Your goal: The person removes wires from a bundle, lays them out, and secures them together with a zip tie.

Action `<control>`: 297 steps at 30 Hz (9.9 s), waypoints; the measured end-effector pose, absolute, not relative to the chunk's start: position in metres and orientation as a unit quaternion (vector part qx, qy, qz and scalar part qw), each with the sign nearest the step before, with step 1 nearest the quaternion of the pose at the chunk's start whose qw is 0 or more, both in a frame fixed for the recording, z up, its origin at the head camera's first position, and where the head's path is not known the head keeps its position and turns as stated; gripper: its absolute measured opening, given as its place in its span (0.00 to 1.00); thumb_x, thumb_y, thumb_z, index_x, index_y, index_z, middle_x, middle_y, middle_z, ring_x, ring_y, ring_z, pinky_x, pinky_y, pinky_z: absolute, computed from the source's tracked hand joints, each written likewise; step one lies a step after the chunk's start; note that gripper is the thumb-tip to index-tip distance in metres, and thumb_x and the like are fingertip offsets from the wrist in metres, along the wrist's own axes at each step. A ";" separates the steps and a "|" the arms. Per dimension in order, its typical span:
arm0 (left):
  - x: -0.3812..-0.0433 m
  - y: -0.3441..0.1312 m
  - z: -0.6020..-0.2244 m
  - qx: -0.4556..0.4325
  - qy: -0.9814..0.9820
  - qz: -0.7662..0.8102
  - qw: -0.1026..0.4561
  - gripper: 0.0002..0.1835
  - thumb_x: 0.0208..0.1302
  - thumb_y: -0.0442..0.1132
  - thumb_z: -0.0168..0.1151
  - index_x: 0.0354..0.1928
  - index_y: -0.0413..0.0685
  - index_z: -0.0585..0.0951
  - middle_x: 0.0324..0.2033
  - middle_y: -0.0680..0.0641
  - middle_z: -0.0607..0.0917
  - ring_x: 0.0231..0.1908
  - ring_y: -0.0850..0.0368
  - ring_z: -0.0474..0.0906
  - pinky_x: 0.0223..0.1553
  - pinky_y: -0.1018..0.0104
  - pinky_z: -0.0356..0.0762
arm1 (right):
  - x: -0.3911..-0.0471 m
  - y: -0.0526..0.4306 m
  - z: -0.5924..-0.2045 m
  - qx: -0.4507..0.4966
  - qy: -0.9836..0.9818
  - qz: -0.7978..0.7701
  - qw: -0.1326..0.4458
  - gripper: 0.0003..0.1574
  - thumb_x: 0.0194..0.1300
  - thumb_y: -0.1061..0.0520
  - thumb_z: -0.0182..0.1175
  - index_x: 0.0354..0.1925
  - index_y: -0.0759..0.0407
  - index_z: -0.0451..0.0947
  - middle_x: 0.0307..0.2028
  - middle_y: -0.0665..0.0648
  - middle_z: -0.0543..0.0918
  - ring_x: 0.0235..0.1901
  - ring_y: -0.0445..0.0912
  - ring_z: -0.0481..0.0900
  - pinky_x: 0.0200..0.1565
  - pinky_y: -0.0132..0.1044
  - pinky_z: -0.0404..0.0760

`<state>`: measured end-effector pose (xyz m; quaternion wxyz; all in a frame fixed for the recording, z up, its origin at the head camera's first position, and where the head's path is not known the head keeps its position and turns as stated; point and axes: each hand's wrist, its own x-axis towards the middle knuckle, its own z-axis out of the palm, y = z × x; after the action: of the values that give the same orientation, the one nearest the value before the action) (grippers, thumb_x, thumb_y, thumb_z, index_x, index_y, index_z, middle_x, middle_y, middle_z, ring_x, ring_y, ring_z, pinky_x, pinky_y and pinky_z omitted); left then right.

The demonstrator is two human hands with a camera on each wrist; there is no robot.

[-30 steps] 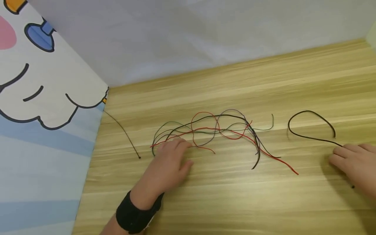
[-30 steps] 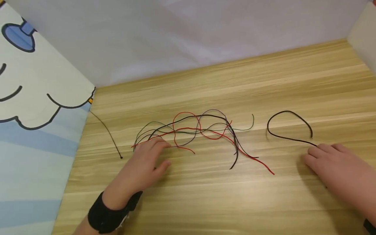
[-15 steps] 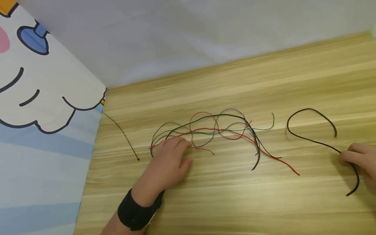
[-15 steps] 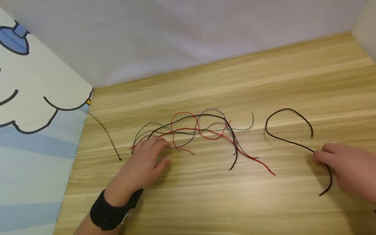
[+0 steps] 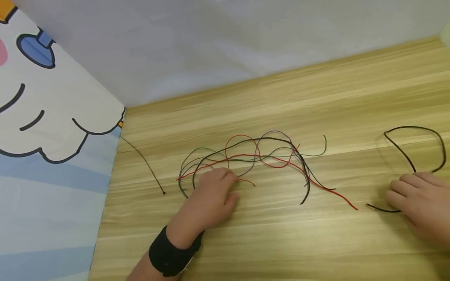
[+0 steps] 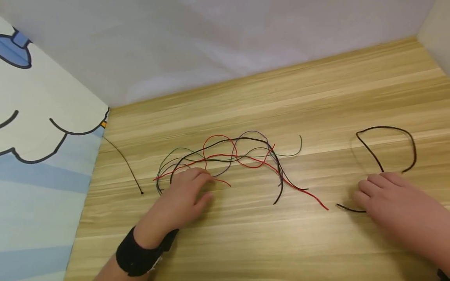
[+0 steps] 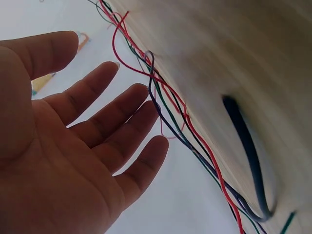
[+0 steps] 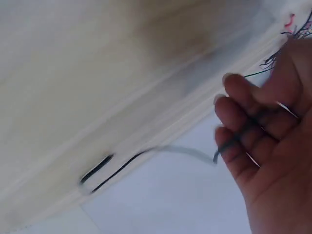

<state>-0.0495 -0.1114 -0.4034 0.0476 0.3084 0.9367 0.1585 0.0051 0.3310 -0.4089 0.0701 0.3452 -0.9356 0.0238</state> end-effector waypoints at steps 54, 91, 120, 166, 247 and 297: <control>-0.069 -0.079 -0.398 0.249 0.958 0.088 0.114 0.19 0.72 0.47 0.46 0.19 0.57 0.69 0.14 0.55 0.68 0.17 0.60 0.67 0.16 0.65 0.65 | -0.067 0.312 -0.400 0.317 -0.944 0.089 0.010 0.15 0.51 0.68 0.63 0.27 0.52 0.68 0.15 0.41 0.77 0.14 0.35 0.59 0.20 0.35 0.68; -0.089 -0.229 -0.381 0.032 0.977 0.049 0.203 0.16 0.75 0.40 0.44 0.50 0.37 0.77 0.28 0.42 0.81 0.24 0.51 0.73 0.27 0.55 0.70 | -0.094 0.268 -0.385 0.201 -0.971 0.116 -0.052 0.08 0.72 0.60 0.49 0.42 0.63 0.60 0.10 0.49 0.61 0.10 0.41 0.56 0.16 0.34 0.59; -0.085 -0.205 -0.379 0.024 0.992 0.036 0.121 0.23 0.71 0.44 0.49 0.56 0.29 0.74 0.45 0.29 0.80 0.39 0.33 0.77 0.36 0.40 0.78 | -0.098 0.232 -0.371 0.279 -0.947 0.122 0.104 0.18 0.55 0.61 0.64 0.44 0.70 0.77 0.40 0.67 0.80 0.39 0.62 0.76 0.38 0.60 0.74; -0.097 -0.117 -0.417 0.220 0.968 -0.063 0.099 0.05 0.68 0.35 0.53 0.40 0.40 0.72 0.30 0.42 0.75 0.28 0.46 0.74 0.28 0.54 0.78 | -0.131 0.160 -0.402 0.422 -0.900 0.094 -0.049 0.09 0.59 0.65 0.63 0.39 0.60 0.86 0.28 0.55 0.78 0.28 0.46 0.75 0.31 0.40 0.79; -0.121 -0.097 -0.435 0.328 0.940 -0.015 0.094 0.08 0.74 0.37 0.38 0.48 0.48 0.67 0.27 0.51 0.71 0.22 0.57 0.68 0.19 0.62 0.72 | -0.130 0.209 -0.405 0.392 -0.913 -0.099 -0.045 0.20 0.66 0.45 0.57 0.25 0.57 0.70 0.18 0.53 0.72 0.20 0.50 0.70 0.27 0.45 0.72; -0.068 -0.241 -0.400 0.177 0.954 0.230 -0.080 0.11 0.67 0.33 0.56 0.50 0.40 0.76 0.40 0.43 0.84 0.36 0.51 0.79 0.32 0.52 0.76 | -0.067 0.170 -0.383 0.363 -0.932 0.013 -0.003 0.40 0.63 0.30 0.51 0.57 0.59 0.73 0.66 0.64 0.66 0.70 0.58 0.50 0.68 0.55 0.48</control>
<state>-0.0680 -0.2415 -0.4004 -0.0801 0.1770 0.9537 0.2298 -0.0672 0.1698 -0.3835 -0.0029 0.3634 -0.9315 0.0132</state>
